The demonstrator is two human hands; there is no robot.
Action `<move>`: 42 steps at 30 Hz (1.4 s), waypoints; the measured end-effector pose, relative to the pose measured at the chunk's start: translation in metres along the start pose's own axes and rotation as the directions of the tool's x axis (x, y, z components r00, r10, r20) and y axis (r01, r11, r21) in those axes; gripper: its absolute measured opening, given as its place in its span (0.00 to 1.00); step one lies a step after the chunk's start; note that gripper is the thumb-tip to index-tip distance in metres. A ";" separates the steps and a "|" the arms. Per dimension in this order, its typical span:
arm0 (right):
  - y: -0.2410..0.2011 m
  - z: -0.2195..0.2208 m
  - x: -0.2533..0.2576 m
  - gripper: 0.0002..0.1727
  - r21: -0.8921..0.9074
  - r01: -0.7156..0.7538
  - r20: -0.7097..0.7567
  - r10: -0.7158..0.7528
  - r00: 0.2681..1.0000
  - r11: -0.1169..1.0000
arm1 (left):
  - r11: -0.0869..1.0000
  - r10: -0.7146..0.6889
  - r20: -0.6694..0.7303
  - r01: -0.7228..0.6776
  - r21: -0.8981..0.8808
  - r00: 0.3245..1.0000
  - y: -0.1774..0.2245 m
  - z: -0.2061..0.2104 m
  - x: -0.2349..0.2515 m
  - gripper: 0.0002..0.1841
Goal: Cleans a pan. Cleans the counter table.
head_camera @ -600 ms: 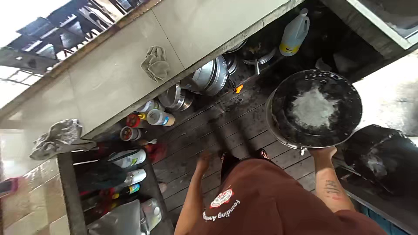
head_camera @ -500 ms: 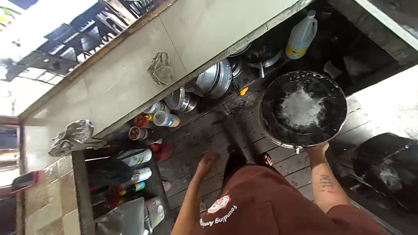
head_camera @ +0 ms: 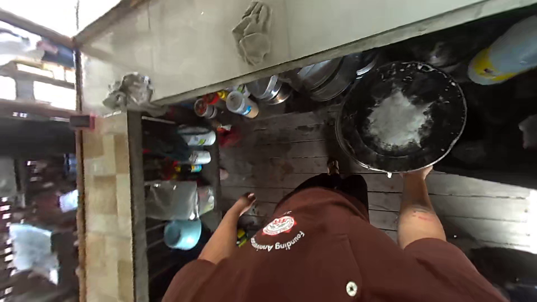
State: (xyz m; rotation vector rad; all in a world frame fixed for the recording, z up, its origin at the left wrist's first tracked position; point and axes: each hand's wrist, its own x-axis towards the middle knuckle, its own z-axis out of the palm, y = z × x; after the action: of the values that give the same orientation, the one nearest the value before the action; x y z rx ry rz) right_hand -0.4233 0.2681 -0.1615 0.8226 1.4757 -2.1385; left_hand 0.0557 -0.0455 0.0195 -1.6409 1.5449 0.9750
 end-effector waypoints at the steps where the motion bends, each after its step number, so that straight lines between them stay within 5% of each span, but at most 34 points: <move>1: 0.000 -0.002 0.003 0.41 -0.036 0.004 0.036 -0.003 0.999 0.999 | 1.000 0.012 -0.007 -0.012 0.007 1.000 0.010 0.002 -0.003 0.25; 7: -0.014 0.019 0.022 0.39 -0.162 -0.005 0.110 0.023 0.994 0.987 | 0.987 0.129 0.029 -0.125 -0.104 0.991 0.067 0.032 -0.009 0.25; 13: -0.047 0.043 0.045 0.36 -0.359 -0.094 0.150 0.156 0.976 0.929 | 0.977 0.067 0.016 -0.062 -0.206 0.998 0.092 0.098 -0.039 0.25; 18: -0.066 0.018 0.095 0.27 -0.704 -0.026 0.079 0.114 0.990 0.710 | 0.995 0.011 0.055 -0.006 -0.099 0.998 0.079 0.153 -0.024 0.26; 22: -0.069 -0.017 0.107 0.32 -0.170 -0.137 0.186 0.168 0.968 0.976 | 0.985 -0.034 0.072 0.046 -0.169 0.997 0.167 0.132 -0.070 0.24; 23: -0.098 -0.006 0.083 0.29 -0.115 -0.183 0.133 0.198 0.971 0.976 | 0.991 -0.007 0.056 0.014 -0.131 0.998 0.190 0.123 -0.079 0.24; 24: -0.162 0.030 0.058 0.26 -0.110 -0.493 -0.095 0.485 0.870 0.863 | 0.996 0.038 0.045 -0.035 -0.079 0.998 0.206 0.113 -0.082 0.24; 27: -0.214 0.035 0.012 0.26 -0.166 -0.432 -0.092 0.422 0.902 0.887 | 0.989 0.147 -0.036 -0.146 0.036 0.988 0.241 0.092 -0.068 0.25; 31: -0.174 -0.028 0.069 0.25 0.099 -0.544 -0.113 0.552 0.826 0.833 | 0.947 0.199 -0.022 -0.187 0.262 0.980 0.292 0.088 -0.053 0.25; 32: -0.131 -0.063 0.096 0.25 0.196 -0.474 -0.032 0.489 0.872 0.858 | 0.920 0.216 0.017 -0.209 0.331 0.976 0.304 0.091 -0.049 0.25; 33: -0.049 -0.111 0.123 0.28 0.270 -0.129 0.199 0.076 0.977 0.954 | 0.896 0.232 0.053 -0.234 0.377 0.971 0.316 0.095 -0.046 0.25; 34: -0.016 -0.130 0.144 0.30 0.270 -0.116 0.193 0.065 0.979 0.956 | 0.877 0.251 0.087 -0.265 0.400 0.964 0.325 0.100 -0.042 0.25; 37: -0.026 -0.137 0.144 0.31 0.182 -0.259 0.031 0.257 0.966 0.949 | 0.818 0.314 0.183 -0.363 0.447 0.932 0.351 0.119 -0.039 0.26; 42: -0.015 -0.144 0.132 0.29 0.215 -0.198 -0.010 0.205 0.979 0.956 | 0.742 0.291 0.253 -0.385 0.549 0.923 0.367 0.136 -0.037 0.27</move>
State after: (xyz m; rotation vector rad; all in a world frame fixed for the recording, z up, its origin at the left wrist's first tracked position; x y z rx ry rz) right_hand -0.4968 0.4079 -0.2778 1.0402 1.1345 -2.1591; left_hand -0.3204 0.0646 -0.0086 -0.8408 1.8407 0.6646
